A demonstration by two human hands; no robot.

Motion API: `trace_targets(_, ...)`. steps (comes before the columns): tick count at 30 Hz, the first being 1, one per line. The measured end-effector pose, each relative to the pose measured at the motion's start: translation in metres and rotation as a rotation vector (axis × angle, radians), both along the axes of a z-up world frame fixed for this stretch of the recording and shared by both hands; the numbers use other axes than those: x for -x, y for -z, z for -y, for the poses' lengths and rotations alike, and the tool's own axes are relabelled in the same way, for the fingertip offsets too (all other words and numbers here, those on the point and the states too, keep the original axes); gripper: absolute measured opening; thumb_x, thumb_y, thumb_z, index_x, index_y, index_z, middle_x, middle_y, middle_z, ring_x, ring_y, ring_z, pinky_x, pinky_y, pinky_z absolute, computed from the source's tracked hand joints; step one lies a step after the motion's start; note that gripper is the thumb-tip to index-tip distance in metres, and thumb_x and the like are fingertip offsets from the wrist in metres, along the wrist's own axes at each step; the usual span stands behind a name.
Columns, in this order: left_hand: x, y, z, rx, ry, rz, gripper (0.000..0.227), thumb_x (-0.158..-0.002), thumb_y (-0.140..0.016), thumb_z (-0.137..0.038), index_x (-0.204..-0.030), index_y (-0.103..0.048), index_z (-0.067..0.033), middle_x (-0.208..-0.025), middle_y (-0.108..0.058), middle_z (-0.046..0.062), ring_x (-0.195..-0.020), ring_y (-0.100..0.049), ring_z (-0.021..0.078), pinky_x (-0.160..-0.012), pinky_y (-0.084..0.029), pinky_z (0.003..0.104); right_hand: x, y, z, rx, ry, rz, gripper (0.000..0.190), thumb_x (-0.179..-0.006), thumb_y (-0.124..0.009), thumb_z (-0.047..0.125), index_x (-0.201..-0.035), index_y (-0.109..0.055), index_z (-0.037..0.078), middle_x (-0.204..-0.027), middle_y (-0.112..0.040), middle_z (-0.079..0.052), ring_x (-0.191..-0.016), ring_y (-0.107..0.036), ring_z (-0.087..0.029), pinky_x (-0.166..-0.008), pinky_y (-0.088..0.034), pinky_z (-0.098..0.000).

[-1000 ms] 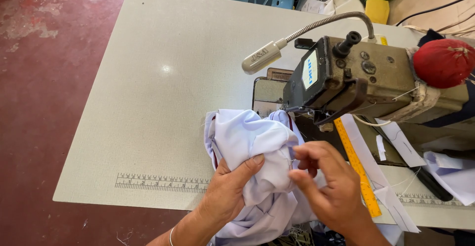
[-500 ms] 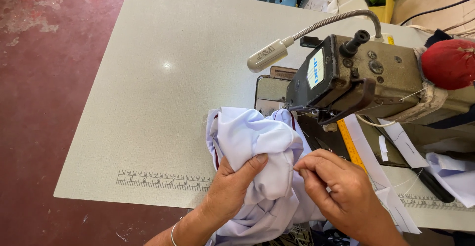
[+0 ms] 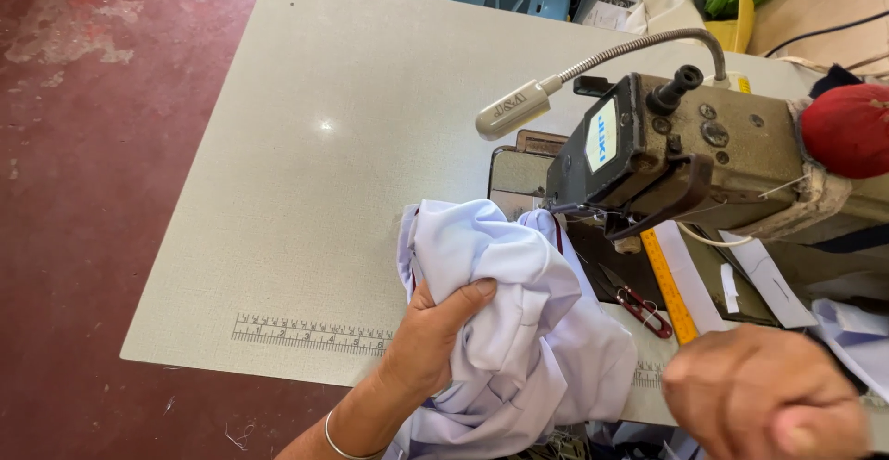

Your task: Final inspection of a white garment, identifying and trimming loose threads using small snips.

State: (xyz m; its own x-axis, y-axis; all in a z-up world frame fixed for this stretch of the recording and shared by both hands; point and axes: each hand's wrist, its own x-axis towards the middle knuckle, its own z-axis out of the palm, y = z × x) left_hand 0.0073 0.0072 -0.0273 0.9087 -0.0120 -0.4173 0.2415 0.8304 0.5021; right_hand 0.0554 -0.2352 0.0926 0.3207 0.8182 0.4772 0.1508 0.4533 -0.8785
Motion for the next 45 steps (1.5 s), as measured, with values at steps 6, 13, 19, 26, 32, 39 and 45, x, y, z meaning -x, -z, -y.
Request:
trace_targets(6, 0.000, -0.009, -0.014, 0.044, 0.010, -0.019, 0.036, -0.084, -0.071, -0.006, -0.120, -0.070, -0.0005, -0.101, -0.074, 0.015, -0.093, -0.071, 0.0299, -0.084, -0.062, 0.046, 0.022, 0.091, -0.031, 0.742, 0.590, -0.251, 0.033, -0.091, -0.066, 0.025, -0.107, -0.080, 0.000, -0.085, -0.081, -0.006, -0.063, -0.070, -0.014, -0.055, -0.060, -0.0306)
trace_targets(13, -0.004, -0.013, -0.029, 0.180, 0.122, 0.031, 0.034, -0.087, -0.069, -0.009, -0.119, -0.067, 0.0046, -0.103, -0.074, 0.020, -0.093, -0.073, 0.0339, -0.085, -0.062, 0.049, 0.019, 0.110, -0.056, 0.633, 0.456, -0.538, 0.055, -0.092, -0.062, 0.036, -0.129, -0.066, -0.004, -0.059, -0.063, -0.013, -0.048, -0.053, -0.016, -0.043, -0.041, -0.0282)
trace_targets(19, -0.010, -0.017, -0.079, 0.078, 0.208, 0.248, 0.032, -0.081, -0.077, 0.004, -0.112, -0.071, 0.0077, -0.105, -0.076, 0.021, -0.092, -0.076, 0.0323, -0.084, -0.066, 0.045, 0.023, 0.100, -0.057, 0.910, 0.582, -0.017, 0.033, -0.094, -0.073, 0.030, -0.070, -0.060, 0.012, -0.067, -0.056, 0.005, -0.065, -0.050, -0.009, -0.058, -0.044, -0.0306)
trace_targets(26, -0.069, -0.061, -0.151, -0.602, 0.139, 0.310, 0.020, -0.073, -0.079, 0.004, -0.088, -0.070, -0.0043, -0.084, -0.074, 0.006, -0.075, -0.071, 0.0197, -0.068, -0.061, 0.033, 0.038, 0.073, -0.059, 0.526, 0.643, 0.342, 0.023, -0.092, -0.066, 0.012, -0.114, -0.073, 0.006, -0.104, -0.077, -0.006, -0.083, -0.073, -0.014, -0.074, -0.061, -0.0247)
trace_targets(32, -0.061, -0.052, -0.161, -2.159, -0.110, 0.293, 0.032, -0.096, -0.070, -0.031, -0.113, -0.059, -0.0072, -0.115, -0.060, 0.013, -0.103, -0.057, 0.0384, -0.087, -0.040, 0.052, 0.041, 0.106, -0.055, 0.884, 0.757, 0.367, 0.043, -0.086, -0.074, 0.027, -0.126, -0.067, 0.012, -0.101, -0.073, 0.000, -0.071, -0.064, -0.012, -0.066, -0.055, -0.0261)
trace_targets(39, 0.093, -0.059, -0.117, -1.926, 1.124, 0.411, 0.072, -0.092, -0.060, -0.079, -0.108, -0.063, -0.0086, -0.102, -0.069, 0.006, -0.098, -0.064, 0.0273, -0.086, -0.051, 0.048, 0.060, 0.095, -0.053, 1.234, 0.592, 0.441, 0.066, -0.073, -0.084, 0.057, -0.122, -0.065, 0.018, -0.107, -0.074, 0.002, -0.089, -0.073, -0.015, -0.077, -0.063, -0.0313)
trace_targets(45, 0.061, 0.000, -0.092, -1.841, 0.156, 0.741, 0.056, -0.093, -0.065, -0.053, -0.102, -0.050, 0.0002, -0.100, -0.058, 0.018, -0.096, -0.056, 0.0373, -0.079, -0.049, 0.049, 0.070, 0.130, -0.058, 0.804, 0.559, 0.274, 0.011, -0.092, -0.064, 0.014, -0.093, -0.074, 0.009, -0.078, -0.073, 0.001, -0.069, -0.069, -0.013, -0.064, -0.055, -0.0295)
